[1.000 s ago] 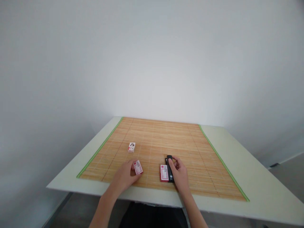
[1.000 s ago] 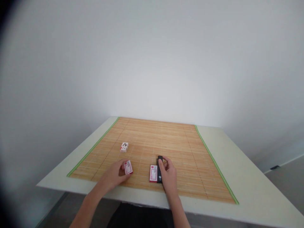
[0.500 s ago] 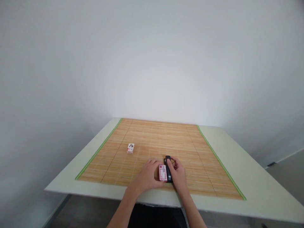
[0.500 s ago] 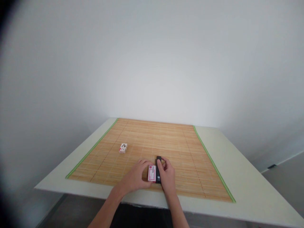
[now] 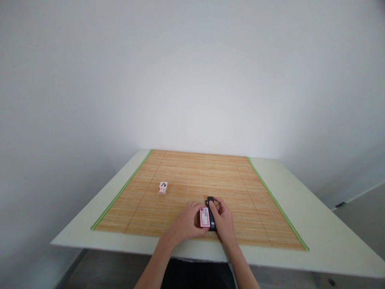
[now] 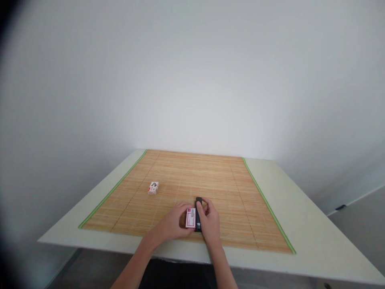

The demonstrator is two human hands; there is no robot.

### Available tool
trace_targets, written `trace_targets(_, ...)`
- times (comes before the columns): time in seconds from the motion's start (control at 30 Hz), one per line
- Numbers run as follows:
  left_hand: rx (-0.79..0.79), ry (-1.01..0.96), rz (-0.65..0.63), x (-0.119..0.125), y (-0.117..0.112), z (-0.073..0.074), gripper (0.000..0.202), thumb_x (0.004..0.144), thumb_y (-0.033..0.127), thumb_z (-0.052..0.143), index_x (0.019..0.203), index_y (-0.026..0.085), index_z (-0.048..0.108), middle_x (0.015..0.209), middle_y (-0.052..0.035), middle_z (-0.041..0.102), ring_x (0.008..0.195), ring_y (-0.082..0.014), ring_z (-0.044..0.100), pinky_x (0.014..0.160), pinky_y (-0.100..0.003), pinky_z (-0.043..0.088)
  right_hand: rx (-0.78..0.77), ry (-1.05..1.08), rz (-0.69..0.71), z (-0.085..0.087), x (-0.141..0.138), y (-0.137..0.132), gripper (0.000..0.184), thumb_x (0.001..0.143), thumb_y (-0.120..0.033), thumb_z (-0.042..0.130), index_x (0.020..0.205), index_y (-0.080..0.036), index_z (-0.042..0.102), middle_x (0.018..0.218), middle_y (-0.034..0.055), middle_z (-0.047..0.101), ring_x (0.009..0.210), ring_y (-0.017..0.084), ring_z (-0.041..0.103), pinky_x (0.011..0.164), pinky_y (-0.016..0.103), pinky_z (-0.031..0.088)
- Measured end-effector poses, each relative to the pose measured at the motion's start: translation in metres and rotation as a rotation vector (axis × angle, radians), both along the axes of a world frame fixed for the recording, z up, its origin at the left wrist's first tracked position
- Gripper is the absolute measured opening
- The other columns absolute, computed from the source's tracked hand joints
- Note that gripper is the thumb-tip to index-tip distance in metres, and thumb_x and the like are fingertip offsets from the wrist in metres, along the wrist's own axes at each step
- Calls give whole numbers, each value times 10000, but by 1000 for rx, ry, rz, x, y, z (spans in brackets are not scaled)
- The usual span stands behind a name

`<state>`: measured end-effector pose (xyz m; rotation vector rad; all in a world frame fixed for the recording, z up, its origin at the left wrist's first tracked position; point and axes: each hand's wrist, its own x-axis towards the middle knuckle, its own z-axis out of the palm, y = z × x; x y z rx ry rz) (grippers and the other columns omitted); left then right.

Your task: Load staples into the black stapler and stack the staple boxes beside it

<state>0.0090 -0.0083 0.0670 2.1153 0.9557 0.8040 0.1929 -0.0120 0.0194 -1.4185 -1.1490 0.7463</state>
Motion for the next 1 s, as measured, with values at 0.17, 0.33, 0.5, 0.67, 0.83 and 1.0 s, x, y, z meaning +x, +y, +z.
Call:
trace_targets(0.17, -22, -50, 31, -1, -3, -9, 734, 701, 351, 850, 1375, 295, 563, 1318, -86, 606, 1182, -299, 577, 1038, -458, 475, 7, -3, -4, 1, 0, -1, 572, 881, -657, 624, 1185, -178, 701, 655, -29, 544, 596, 174, 509, 583, 293, 426)
trace_targets(0.33, 18, -38, 422, -47, 29, -20, 442, 936, 443, 597, 1340, 264, 594, 1207, -74, 631, 1015, -232, 616, 915, -407, 524, 1, 13, -10, 1, -1, -1, 543, 888, -636, 630, 1186, -187, 700, 645, -43, 503, 599, 167, 496, 567, 280, 409)
trace_targets(0.5, 225, 168, 710, -127, 80, -29, 622, 812, 344, 680, 1408, 232, 543, 1394, -110, 572, 1311, -318, 514, 1141, -517, 377, 1, -5, -24, 1, -2, -1, 558, 881, -648, 628, 1179, -183, 707, 634, -43, 505, 582, 165, 490, 559, 283, 407)
trace_targets(0.67, 104, 163, 492, -162, 98, -36, 682, 803, 355, 665, 1449, 196, 515, 1417, -104, 598, 1277, -289, 577, 1132, -476, 419, 10, 18, -21, 1, -2, -1, 589, 868, -663, 633, 1185, -172, 706, 629, -40, 503, 582, 170, 497, 560, 287, 425)
trace_targets(0.83, -10, 51, 383, -128, 89, -31, 571, 816, 372, 688, 1364, 233, 608, 1309, -86, 671, 1112, -277, 663, 1020, -468, 513, 11, 5, -19, -1, -1, 0, 555, 879, -644, 631, 1175, -180, 707, 638, -42, 498, 588, 163, 496, 567, 282, 423)
trace_targets(1.0, -41, -84, 246, -57, 76, -32, 546, 828, 303, 708, 1363, 248, 613, 1316, -89, 653, 1065, -228, 665, 991, -422, 526, 4, 20, -6, 2, -2, 0, 544, 872, -632, 641, 1163, -178, 713, 634, -43, 494, 593, 160, 491, 562, 274, 413)
